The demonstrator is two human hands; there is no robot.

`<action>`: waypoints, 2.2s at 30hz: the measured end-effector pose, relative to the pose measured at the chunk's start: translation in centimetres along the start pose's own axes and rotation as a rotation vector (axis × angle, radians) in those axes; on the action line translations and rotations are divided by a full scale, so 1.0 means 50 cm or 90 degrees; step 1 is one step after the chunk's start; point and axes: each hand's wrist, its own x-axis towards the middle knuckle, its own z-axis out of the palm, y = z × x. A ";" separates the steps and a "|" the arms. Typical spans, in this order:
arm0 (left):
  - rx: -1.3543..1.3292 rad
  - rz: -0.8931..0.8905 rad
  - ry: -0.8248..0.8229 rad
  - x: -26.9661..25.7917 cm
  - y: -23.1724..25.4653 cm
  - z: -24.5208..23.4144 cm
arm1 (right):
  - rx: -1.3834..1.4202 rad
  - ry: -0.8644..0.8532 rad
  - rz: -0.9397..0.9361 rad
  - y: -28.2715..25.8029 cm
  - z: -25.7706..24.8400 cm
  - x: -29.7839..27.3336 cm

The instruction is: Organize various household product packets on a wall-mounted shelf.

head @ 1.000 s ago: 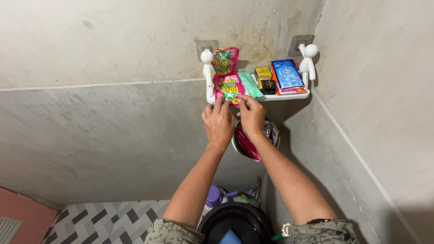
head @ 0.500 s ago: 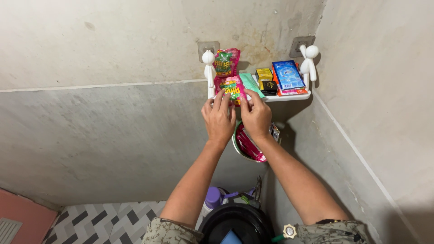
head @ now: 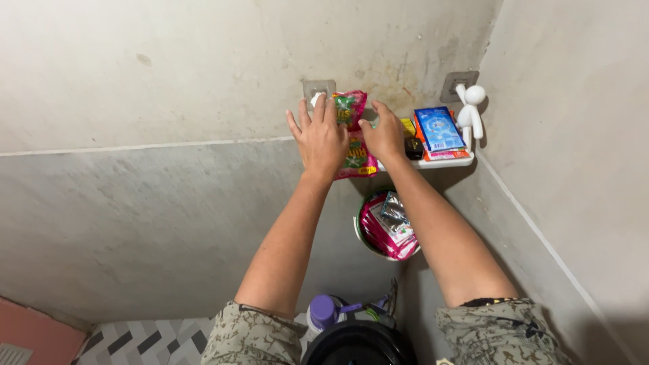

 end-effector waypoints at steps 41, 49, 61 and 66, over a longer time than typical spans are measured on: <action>0.031 0.089 -0.099 0.003 -0.011 0.031 | 0.114 -0.042 0.101 -0.004 0.011 0.052; 0.064 0.222 -0.138 -0.084 0.033 0.052 | 0.126 -0.088 0.100 -0.003 0.012 0.046; 0.051 0.100 -0.525 -0.093 0.073 0.000 | 0.086 -0.080 0.201 0.049 0.068 0.058; 0.021 0.119 -0.473 -0.120 0.040 0.049 | 0.047 -0.092 0.197 0.051 0.070 0.062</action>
